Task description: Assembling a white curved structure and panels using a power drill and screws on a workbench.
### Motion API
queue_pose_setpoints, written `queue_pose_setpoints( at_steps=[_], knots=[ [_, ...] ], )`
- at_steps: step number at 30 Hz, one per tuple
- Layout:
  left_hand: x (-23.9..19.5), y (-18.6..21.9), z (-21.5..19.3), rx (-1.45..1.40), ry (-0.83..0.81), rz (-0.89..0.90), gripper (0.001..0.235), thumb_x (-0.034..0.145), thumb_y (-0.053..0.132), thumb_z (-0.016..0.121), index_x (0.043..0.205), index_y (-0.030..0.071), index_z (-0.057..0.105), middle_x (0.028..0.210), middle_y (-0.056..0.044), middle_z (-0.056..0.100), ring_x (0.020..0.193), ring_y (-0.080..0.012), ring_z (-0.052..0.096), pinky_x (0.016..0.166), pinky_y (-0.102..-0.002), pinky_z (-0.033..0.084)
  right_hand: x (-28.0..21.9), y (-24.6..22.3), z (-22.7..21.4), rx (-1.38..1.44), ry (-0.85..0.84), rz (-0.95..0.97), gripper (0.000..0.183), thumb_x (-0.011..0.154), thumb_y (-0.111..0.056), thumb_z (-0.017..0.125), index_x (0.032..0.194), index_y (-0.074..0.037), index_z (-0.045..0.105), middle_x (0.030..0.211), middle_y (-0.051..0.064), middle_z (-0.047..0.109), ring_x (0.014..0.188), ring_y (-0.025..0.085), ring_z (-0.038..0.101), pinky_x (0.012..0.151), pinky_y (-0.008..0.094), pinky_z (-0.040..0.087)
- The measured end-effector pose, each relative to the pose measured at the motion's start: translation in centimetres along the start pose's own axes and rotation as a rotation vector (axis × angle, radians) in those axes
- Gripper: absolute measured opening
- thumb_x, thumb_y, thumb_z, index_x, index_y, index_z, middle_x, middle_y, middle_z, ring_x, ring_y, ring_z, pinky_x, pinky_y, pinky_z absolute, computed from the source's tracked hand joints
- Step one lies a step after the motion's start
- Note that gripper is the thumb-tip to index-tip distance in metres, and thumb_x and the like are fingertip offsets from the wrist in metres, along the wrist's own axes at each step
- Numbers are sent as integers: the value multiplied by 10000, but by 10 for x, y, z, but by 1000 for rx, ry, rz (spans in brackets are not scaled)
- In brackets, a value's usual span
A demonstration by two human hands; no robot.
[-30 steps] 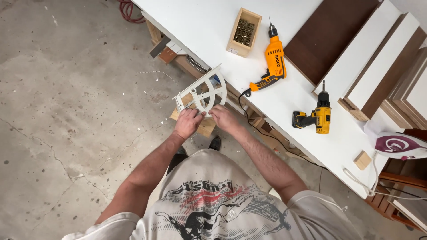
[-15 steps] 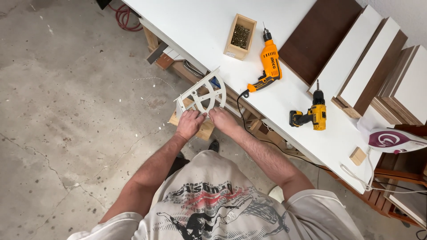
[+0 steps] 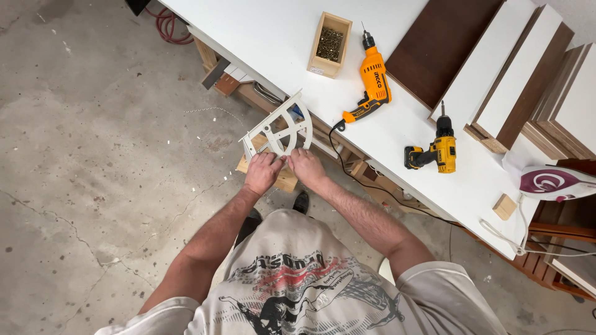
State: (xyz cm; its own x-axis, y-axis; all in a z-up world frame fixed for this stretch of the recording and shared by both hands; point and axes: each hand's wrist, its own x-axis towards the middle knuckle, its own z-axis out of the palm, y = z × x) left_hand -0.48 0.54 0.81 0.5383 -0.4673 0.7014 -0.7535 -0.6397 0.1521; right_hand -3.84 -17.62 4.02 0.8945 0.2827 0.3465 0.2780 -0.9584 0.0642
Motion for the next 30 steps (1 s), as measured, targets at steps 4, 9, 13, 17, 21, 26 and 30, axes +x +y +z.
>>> queue_pose_setpoints(
  at_steps=[4, 9, 13, 17, 21, 26, 30],
  knots=[
    [2, 0, -1, 5, -10, 0, 183, 1014, 327, 676, 867, 218, 679, 839, -19, 622, 764, -195, 651, 761, -329, 514, -6, 16, -32, 373, -28, 191, 322, 956, -406, 638, 898, -90, 608, 782, 84, 594, 767, 318, 694, 678, 400, 571],
    [15, 4, -13, 11, -9, -20, 194, 1009, 328, 695, 845, 225, 682, 815, -4, 627, 715, -180, 635, 738, -319, 511, -117, 132, 20, 586, 788, 1221, 290, 914, -15, 705, 1154, 38, 551, 916, 91, 512, 784, 194, 547, 706, 329, 457],
    [23, 5, -24, 19, -28, -34, 199, 1005, 321, 707, 839, 215, 675, 818, -14, 629, 718, -189, 632, 735, -317, 508, -200, 226, 11, 241, 827, 1420, 907, 704, -307, 1058, 1290, 48, 464, 1145, 256, 460, 1003, 398, 613, 875, 442, 589],
    [22, 7, -22, -5, -44, -41, 186, 996, 310, 719, 846, 207, 681, 823, -19, 636, 727, -195, 637, 731, -324, 509, -169, 260, -64, 771, 663, 1420, 724, 947, -228, 917, 1413, 36, 429, 1413, 225, 434, 1385, 382, 459, 1204, 459, 356],
    [25, 7, -25, -18, -71, -36, 170, 983, 308, 734, 857, 204, 686, 837, -21, 634, 733, -195, 634, 736, -322, 505, -144, 288, -87, 924, 688, 1336, 429, 964, -364, 872, 1231, -79, 693, 1188, 70, 698, 1157, 211, 693, 1000, 311, 597],
    [23, 7, -27, -7, -57, -45, 177, 984, 305, 732, 842, 209, 685, 835, -17, 637, 736, -190, 638, 745, -320, 509, -110, 272, -96, 888, 348, 1317, 218, 919, -296, 810, 844, -107, 730, 772, 69, 716, 788, 179, 741, 743, 276, 582],
    [19, 7, -17, -13, -4, -51, 191, 992, 304, 731, 834, 210, 679, 827, -24, 628, 727, -197, 635, 737, -318, 509, -27, 151, -207, 848, -122, 938, 182, 842, -178, 895, 914, -79, 760, 737, 81, 699, 625, 187, 684, 644, 306, 536]
  ],
)
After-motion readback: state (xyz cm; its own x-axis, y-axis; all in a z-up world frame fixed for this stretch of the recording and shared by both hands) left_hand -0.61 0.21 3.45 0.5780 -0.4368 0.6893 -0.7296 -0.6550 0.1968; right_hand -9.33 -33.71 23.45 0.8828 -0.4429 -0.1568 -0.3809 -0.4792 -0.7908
